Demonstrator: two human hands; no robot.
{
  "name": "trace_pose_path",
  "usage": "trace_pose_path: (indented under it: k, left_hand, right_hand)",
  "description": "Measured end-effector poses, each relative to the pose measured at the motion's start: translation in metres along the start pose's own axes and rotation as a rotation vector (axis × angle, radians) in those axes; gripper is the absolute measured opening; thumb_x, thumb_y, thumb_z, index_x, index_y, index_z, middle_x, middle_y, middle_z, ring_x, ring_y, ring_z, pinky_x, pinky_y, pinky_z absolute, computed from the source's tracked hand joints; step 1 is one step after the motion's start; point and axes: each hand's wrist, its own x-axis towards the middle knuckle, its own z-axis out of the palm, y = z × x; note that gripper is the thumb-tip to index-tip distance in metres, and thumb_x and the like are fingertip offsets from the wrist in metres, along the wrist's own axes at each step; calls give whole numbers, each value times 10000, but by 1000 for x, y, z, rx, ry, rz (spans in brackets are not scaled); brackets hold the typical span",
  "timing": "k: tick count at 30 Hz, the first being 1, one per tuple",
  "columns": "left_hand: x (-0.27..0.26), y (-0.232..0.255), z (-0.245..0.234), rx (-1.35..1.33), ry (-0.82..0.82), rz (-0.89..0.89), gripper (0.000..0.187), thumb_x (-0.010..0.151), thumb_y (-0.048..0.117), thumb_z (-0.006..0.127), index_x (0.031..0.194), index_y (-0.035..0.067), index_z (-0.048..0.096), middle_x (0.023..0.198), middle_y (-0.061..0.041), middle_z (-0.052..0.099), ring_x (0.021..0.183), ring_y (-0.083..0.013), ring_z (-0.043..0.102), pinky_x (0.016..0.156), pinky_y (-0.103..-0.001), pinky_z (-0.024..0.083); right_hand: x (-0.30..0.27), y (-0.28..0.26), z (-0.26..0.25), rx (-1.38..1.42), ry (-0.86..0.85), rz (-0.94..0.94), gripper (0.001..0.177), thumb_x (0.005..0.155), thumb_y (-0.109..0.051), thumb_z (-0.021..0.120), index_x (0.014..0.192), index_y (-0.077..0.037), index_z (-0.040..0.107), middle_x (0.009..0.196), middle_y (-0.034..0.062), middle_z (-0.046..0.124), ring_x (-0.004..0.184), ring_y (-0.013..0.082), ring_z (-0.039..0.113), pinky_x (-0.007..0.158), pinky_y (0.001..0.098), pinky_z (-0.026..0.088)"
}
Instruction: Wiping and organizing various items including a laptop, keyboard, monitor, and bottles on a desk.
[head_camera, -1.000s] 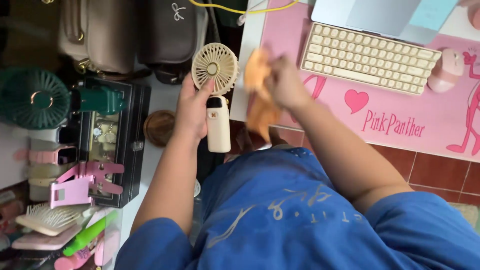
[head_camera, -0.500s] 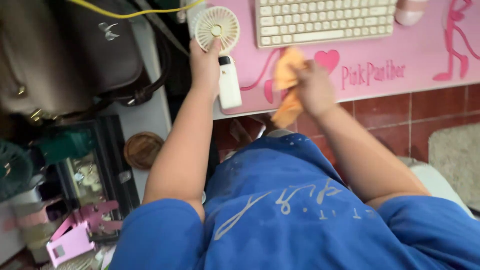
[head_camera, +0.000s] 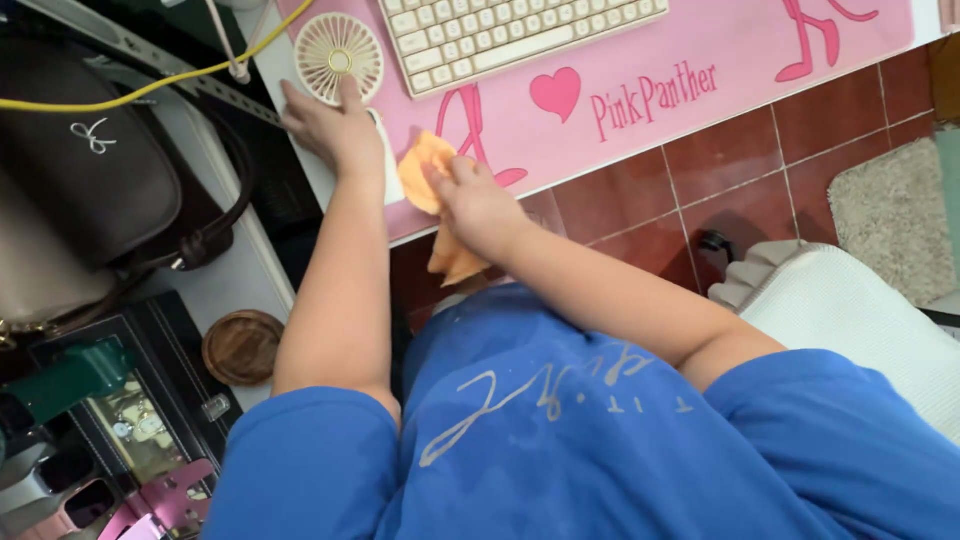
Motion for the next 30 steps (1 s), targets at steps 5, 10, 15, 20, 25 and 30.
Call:
trace_pose_path:
  k: [5,10,15,20,25,30]
  left_hand:
    - [-22,-8,-9,-131,13,117,726,947,167,730,1501,-42,310,1450,-251,363,1302,-393,486,1129,-464,426]
    - [-52,5,-20,-84,84,273,624,958,85,722,1475,-31,392,1423,-240,426,1325,-410,450,1142,-484,396]
    - [-96,46,-29,72,116,317,556,907,64,711,1413,9,487,1379,-234,483,1278,-418,479,1086,-499,389]
    - [-131,55,1,77,80,343,519,912,57,684,1393,1,496,1348,-229,510,1276,-420,482,1095,-503,397]
    - [-154,73,33,73,15,370,497,916,64,683,1375,-4,504,1325,-228,536,1264,-428,491,1094,-514,394]
    - [-138,43,70,15,3,311,597,887,9,648,1438,-37,421,1398,-271,484,1317,-436,468,1143,-496,379]
  right_hand:
    - [-38,139,-61,260,229,400,404,1091,-234,421,1401,0,532,1418,296,523,1304,441,511,1100,472,404]
    - [-59,266,-119,-70,547,593,458,953,-179,496,1361,-13,621,1324,314,571,1102,441,614,915,472,517]
    - [-23,162,-76,984,426,332,421,1099,-337,396,1160,-13,657,1101,223,682,1049,381,632,896,465,531]
    - [-11,92,-46,-253,105,-382,489,776,-174,618,1257,-256,653,1300,75,603,1169,313,555,953,580,474]
    - [-12,172,-86,-269,80,-264,440,769,-199,627,1192,-298,695,1319,84,574,1164,353,539,850,595,473]
    - [-37,273,-167,33,208,414,329,927,-188,554,1225,-188,694,1152,161,715,1024,364,685,885,477,530]
